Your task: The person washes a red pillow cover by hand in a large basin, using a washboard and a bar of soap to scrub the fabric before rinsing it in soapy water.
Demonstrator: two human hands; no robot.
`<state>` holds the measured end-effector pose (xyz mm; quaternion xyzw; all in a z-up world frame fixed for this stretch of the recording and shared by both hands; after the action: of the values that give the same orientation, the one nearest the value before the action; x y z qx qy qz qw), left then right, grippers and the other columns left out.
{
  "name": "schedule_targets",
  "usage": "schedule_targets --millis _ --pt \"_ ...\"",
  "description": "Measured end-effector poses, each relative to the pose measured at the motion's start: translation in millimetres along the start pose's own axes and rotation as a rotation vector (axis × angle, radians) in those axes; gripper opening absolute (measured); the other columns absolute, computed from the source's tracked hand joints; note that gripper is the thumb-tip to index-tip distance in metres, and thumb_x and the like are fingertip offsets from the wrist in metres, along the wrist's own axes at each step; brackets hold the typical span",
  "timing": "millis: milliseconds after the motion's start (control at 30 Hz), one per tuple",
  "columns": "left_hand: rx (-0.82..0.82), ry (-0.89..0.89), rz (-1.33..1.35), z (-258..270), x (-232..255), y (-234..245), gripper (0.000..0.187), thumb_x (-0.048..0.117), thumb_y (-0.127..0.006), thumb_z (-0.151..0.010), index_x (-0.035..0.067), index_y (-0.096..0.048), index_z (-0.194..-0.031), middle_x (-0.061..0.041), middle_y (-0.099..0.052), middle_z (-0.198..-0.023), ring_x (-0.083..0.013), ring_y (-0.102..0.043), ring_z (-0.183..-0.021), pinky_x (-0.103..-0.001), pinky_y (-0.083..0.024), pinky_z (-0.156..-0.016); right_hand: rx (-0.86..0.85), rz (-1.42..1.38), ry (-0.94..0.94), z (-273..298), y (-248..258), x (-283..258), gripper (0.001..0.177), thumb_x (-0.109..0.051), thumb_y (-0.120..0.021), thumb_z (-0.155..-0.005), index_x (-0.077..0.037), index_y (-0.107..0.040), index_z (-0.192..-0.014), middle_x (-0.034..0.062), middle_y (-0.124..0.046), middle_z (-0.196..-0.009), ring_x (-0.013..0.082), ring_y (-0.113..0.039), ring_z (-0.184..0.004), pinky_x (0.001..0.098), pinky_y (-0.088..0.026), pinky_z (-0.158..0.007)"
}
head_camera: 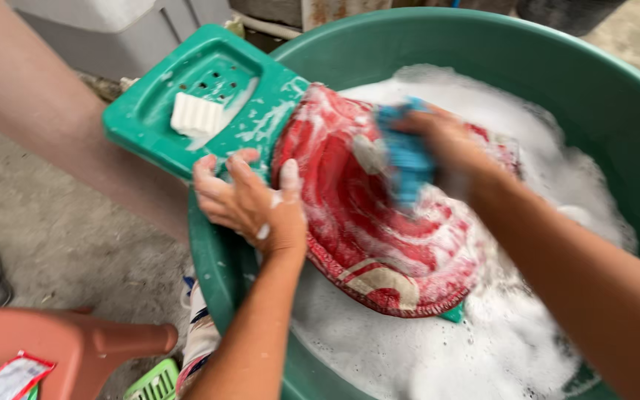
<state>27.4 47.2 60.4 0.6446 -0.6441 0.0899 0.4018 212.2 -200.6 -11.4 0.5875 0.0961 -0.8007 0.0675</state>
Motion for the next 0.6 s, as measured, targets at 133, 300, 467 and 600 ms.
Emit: schedule_targets --millis 133,300,467,600 --pt "-0.042 -0.162 -0.193 -4.8 20.0 -7.2 0.041 0.029 -0.083 -0.071 0.015 -0.071 -0.108 -0.015 -0.046 -0.141 -0.0378 -0.033 -0.137 -0.068 -0.021 -0.108 0.342 0.978 0.949 25.9 -119.1 -60.7 0.046 -0.026 -0.081 -0.081 -0.006 -0.066 -0.119 0.0258 -0.061 -0.109 0.0472 -0.058 -0.099 0.0584 -0.05 -0.083" --pt "-0.288 -0.078 -0.244 -13.3 5.2 -27.7 0.021 0.034 -0.078 -0.08 0.018 -0.076 -0.094 -0.006 -0.052 -0.126 -0.0318 -0.038 -0.132 -0.069 -0.019 -0.112 0.147 0.928 0.902 23.2 -89.7 -11.0 0.03 -0.029 -0.075 -0.088 -0.008 -0.068 -0.108 0.019 -0.063 -0.109 0.0332 -0.062 -0.1 0.0478 -0.053 -0.082" --pt "-0.193 -0.151 -0.249 -4.8 7.1 -25.4 0.019 0.037 -0.074 -0.08 0.018 -0.073 -0.08 -0.005 -0.053 -0.124 -0.0306 -0.039 -0.132 -0.074 -0.016 -0.108 0.563 0.899 0.409 31.3 115.5 53.0 0.021 -0.021 -0.061 -0.104 -0.009 -0.076 -0.112 0.0065 -0.07 -0.102 0.0221 -0.066 -0.086 0.0402 -0.052 -0.075" --pt "-0.109 -0.125 -0.163 13.9 10.2 -21.8 0.018 0.032 -0.079 -0.081 0.016 -0.072 -0.085 -0.004 -0.054 -0.126 -0.0318 -0.042 -0.13 -0.069 -0.025 -0.106 0.563 0.704 0.115 11.6 123.3 78.2 0.024 -0.022 -0.053 -0.107 -0.008 -0.063 -0.123 0.0107 -0.062 -0.1 0.0277 -0.066 -0.079 0.0428 -0.059 -0.063"
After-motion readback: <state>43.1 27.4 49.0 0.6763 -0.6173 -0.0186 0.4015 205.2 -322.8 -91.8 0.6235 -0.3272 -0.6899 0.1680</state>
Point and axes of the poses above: each hand's wrist, its own z-axis away from the middle knuckle, its own y-axis out of the back of the hand, x = y × z, the point moved 10 cm from there along -z, towards the middle knuckle
